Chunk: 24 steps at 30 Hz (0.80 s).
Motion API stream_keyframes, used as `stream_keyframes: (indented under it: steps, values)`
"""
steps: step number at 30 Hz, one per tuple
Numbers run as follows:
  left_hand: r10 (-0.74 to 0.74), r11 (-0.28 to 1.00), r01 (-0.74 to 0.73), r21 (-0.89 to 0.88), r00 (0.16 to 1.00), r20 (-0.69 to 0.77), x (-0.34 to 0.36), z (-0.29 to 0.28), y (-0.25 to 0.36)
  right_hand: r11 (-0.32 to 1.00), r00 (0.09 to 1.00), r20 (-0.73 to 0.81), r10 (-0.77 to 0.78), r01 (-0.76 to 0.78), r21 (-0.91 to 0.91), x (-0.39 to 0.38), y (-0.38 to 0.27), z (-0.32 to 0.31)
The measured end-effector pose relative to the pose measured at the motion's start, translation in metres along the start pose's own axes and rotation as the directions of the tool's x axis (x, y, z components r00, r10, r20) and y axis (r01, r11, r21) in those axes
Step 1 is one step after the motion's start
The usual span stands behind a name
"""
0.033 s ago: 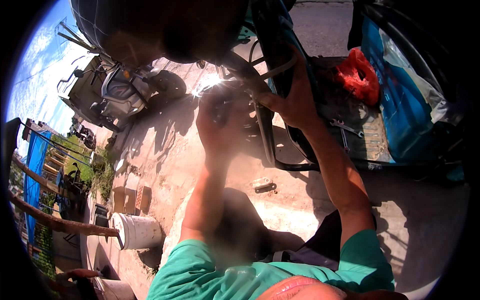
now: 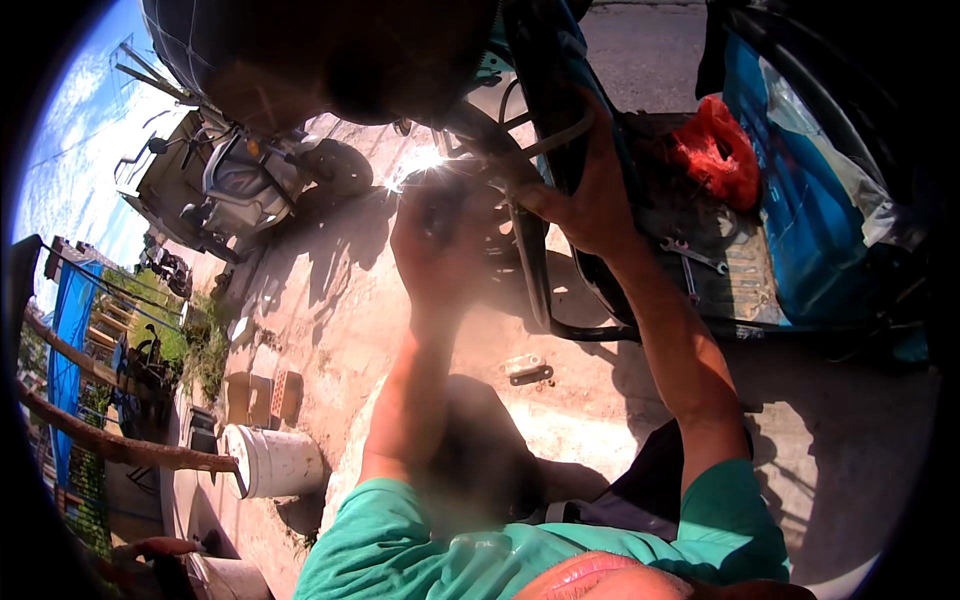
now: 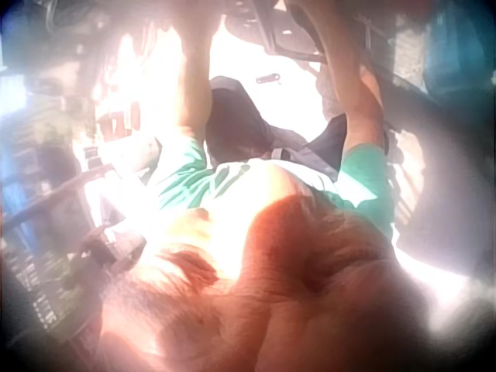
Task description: The person repairs a motorized tricycle by removing a metal bracket with a wrench and then picking up and handling a black rubber tire tube.
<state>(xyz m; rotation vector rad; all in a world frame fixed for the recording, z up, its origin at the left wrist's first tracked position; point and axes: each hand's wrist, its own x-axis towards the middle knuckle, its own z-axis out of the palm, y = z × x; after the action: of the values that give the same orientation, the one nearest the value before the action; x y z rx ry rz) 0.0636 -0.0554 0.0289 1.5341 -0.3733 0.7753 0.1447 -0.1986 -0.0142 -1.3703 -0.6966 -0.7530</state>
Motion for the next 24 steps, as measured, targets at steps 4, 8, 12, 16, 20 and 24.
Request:
stream_keyframes:
  steps: [4,8,12,16,20,24]
  values:
    - [-0.252,0.954,0.264,-0.142,0.963,0.093,0.015,-0.02,-0.005,1.0,1.0,-0.003,-0.015,0.015,0.006,0.001,-0.001,0.0]
    - [0.075,0.991,-0.077,-0.113,0.997,-0.025,0.001,-0.004,-0.006,0.999,0.999,0.002,0.051,-0.051,0.014,-0.002,0.003,0.003]
    - [-0.244,0.96,0.25,-0.126,0.968,0.064,0.01,-0.015,0.0,0.998,0.999,0.003,-0.053,0.053,-0.029,0.002,-0.007,0.001]
    - [-0.106,0.984,0.118,-0.132,0.99,0.094,0.005,-0.017,-0.008,0.999,1.0,-0.001,-0.031,0.031,-0.009,0.002,-0.005,0.001]
    - [-0.134,0.99,0.136,-0.03,0.99,0.046,0.003,-0.012,0.001,0.999,0.999,-0.016,-0.04,0.04,-0.031,0.0,-0.002,0.001]
    - [-0.304,0.952,0.305,-0.028,0.952,0.044,0.008,-0.012,0.009,0.999,0.999,-0.026,-0.036,0.035,-0.028,0.002,0.002,0.0]
